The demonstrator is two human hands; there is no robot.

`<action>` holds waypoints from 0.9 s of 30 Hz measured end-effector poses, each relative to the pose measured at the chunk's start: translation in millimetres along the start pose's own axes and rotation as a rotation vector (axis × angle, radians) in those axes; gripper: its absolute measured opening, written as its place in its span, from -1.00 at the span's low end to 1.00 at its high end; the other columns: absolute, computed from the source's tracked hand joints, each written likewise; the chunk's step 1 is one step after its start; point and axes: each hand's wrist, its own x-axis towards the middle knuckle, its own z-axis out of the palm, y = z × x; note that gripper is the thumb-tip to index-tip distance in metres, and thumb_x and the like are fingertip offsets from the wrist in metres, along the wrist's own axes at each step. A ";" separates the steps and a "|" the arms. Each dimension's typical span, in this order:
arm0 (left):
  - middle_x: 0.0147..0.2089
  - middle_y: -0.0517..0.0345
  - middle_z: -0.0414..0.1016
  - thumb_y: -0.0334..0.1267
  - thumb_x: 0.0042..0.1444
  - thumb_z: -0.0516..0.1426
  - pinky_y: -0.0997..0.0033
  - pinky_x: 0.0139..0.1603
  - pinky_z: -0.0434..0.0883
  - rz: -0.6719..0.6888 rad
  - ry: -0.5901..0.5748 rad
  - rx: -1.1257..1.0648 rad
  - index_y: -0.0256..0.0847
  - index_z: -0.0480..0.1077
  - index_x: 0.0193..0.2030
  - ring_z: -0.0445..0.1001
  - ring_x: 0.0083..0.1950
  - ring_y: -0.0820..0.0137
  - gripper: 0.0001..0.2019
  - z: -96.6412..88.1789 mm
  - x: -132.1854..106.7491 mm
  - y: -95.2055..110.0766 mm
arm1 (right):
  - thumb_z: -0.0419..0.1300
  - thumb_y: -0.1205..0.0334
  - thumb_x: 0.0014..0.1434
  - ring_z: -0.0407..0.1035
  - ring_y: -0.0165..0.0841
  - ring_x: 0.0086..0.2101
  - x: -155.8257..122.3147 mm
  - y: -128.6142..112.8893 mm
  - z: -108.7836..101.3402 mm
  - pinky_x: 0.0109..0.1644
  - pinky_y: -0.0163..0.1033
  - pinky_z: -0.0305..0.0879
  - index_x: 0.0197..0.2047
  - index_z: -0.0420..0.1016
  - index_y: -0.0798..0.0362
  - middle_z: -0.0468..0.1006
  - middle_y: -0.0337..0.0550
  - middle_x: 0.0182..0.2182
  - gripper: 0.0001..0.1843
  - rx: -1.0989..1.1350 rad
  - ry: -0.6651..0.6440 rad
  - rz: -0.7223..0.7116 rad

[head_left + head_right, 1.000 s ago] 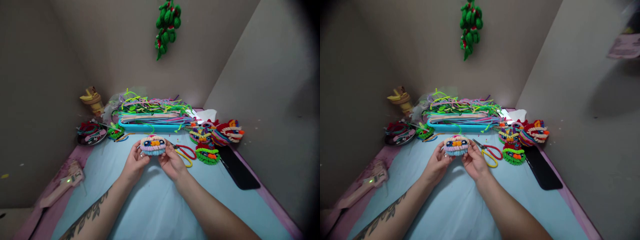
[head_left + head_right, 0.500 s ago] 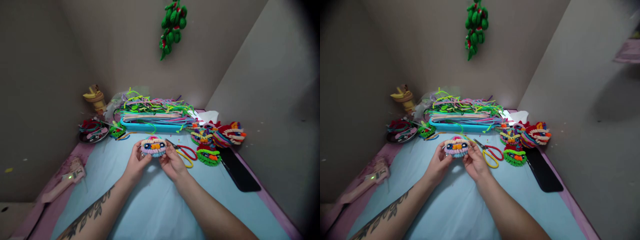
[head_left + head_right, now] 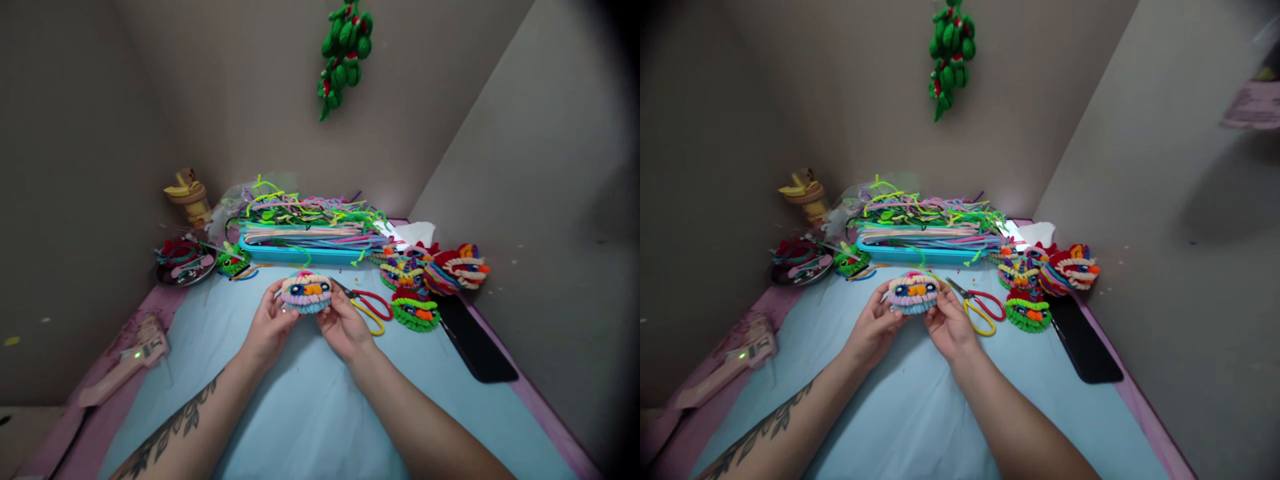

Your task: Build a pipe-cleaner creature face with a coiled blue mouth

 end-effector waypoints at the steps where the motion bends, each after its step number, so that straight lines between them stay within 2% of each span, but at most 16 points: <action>1: 0.02 0.08 0.44 -0.43 -0.16 0.32 0.37 -0.03 0.39 -0.003 0.004 -0.005 -0.12 0.28 0.02 0.46 -0.02 0.31 -0.44 0.1 0.1 0.4 | 0.35 0.43 -0.07 0.31 -0.62 -0.62 0.0 0.3 -0.3 -0.55 -0.55 0.36 -0.23 0.49 0.00 0.51 -0.38 -0.47 -0.69 -0.006 -0.010 0.000; 6: 0.04 0.08 0.44 -0.44 -0.13 0.31 0.38 -0.02 0.41 -0.019 0.011 -0.020 -0.12 0.28 0.04 0.46 -0.02 0.34 -0.44 -1.0 0.6 1.0 | 0.34 0.49 -0.11 0.38 -0.58 -0.53 0.7 2.0 -2.5 -0.49 -0.54 0.38 -0.22 0.48 0.00 0.55 -0.32 -0.40 -0.65 0.007 -0.010 0.006; 19: 0.06 0.06 0.46 -0.46 -0.16 0.33 0.50 -0.05 0.41 -0.019 0.008 -0.064 -0.09 0.25 0.16 0.48 -0.01 0.38 -0.31 -5.8 4.3 1.2 | 0.32 0.49 -0.07 0.41 -0.57 -0.50 1.6 1.1 -2.5 -0.49 -0.54 0.38 -0.21 0.48 -0.01 0.57 -0.30 -0.35 -0.66 0.002 -0.034 0.009; 27: -0.12 0.16 0.55 -0.42 -0.18 0.36 0.55 -0.14 0.43 0.006 0.055 -0.100 -0.12 0.38 0.00 0.52 -0.15 0.44 -0.46 -10.6 7.2 -3.0 | 0.33 0.48 -0.09 0.38 -0.58 -0.53 0.1 3.2 -2.6 -0.50 -0.54 0.37 -0.22 0.49 0.00 0.56 -0.33 -0.41 -0.67 0.031 -0.015 0.032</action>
